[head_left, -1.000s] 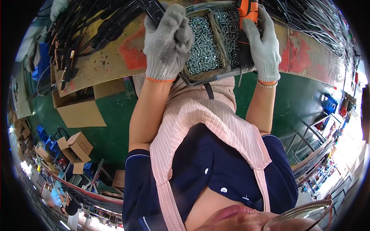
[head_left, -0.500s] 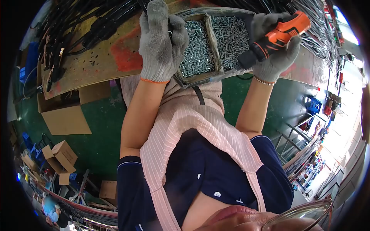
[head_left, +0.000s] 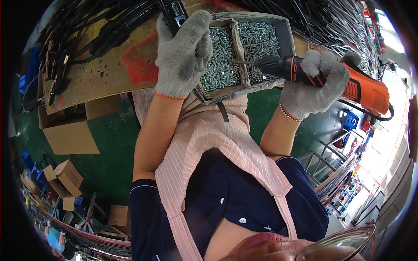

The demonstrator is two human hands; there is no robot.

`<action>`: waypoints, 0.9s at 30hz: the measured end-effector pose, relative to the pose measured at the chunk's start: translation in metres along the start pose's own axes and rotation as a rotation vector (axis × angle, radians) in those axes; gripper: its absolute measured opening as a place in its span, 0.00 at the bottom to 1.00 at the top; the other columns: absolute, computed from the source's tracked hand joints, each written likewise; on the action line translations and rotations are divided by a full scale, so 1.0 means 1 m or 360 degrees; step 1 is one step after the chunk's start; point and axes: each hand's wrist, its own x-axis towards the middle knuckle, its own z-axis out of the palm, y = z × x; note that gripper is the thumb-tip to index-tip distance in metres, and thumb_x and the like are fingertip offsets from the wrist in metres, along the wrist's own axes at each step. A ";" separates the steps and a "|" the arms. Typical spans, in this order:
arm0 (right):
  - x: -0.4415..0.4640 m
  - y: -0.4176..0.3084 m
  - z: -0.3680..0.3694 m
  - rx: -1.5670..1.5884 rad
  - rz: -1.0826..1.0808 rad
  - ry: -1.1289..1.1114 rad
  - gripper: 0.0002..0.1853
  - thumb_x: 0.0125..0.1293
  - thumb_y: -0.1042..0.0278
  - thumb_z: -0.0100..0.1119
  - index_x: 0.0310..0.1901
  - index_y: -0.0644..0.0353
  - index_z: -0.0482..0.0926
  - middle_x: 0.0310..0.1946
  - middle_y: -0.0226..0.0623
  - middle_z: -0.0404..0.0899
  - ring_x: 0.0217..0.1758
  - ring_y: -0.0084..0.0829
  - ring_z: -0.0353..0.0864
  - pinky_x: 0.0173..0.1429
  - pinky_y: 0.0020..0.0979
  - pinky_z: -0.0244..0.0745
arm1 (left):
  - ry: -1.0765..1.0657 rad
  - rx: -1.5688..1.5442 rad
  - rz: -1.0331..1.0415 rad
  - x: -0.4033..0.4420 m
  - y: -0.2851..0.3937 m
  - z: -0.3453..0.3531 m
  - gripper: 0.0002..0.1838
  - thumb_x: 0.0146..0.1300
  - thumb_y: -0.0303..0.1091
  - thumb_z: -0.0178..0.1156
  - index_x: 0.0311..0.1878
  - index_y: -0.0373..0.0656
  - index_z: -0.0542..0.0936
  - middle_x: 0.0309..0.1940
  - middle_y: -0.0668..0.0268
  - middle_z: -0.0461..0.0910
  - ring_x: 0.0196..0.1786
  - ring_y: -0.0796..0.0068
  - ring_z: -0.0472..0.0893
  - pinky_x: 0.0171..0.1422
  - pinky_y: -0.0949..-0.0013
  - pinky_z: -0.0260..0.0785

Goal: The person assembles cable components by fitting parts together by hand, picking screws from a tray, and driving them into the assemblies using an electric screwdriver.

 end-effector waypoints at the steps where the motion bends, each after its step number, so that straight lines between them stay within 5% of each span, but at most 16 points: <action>1: -0.001 0.001 0.003 -0.0036 -0.0023 0.0022 0.20 0.68 0.67 0.61 0.58 0.58 0.68 0.28 0.35 0.72 0.24 0.27 0.72 0.28 0.29 0.73 | -0.0059 0.0002 -0.0026 0.003 -0.002 -0.008 0.10 0.70 0.26 0.63 0.50 0.44 0.73 0.21 0.69 0.73 0.15 0.82 0.65 0.15 0.77 0.60; 6: -0.002 0.000 0.017 0.0081 0.0041 -0.0059 0.05 0.67 0.69 0.60 0.38 0.55 0.72 0.30 0.30 0.72 0.27 0.24 0.69 0.31 0.24 0.69 | -0.0133 0.0022 -0.0005 0.001 0.001 -0.007 0.10 0.70 0.27 0.63 0.50 0.44 0.73 0.22 0.68 0.74 0.15 0.82 0.66 0.16 0.78 0.60; 17: -0.026 0.008 0.039 0.0388 0.0306 -0.0182 0.06 0.68 0.70 0.58 0.41 0.61 0.74 0.30 0.35 0.71 0.26 0.25 0.69 0.33 0.28 0.72 | -0.0142 -0.0142 -0.0168 0.008 -0.006 -0.028 0.10 0.73 0.28 0.60 0.54 0.46 0.76 0.30 0.68 0.78 0.22 0.82 0.70 0.20 0.77 0.65; 27: -0.022 0.012 0.037 0.0364 0.0341 -0.0176 0.05 0.65 0.69 0.60 0.37 0.59 0.74 0.28 0.32 0.71 0.25 0.26 0.71 0.34 0.29 0.73 | -0.0676 -0.0654 -0.0242 0.016 -0.005 -0.048 0.15 0.79 0.34 0.52 0.65 0.49 0.76 0.37 0.68 0.77 0.28 0.83 0.71 0.25 0.75 0.69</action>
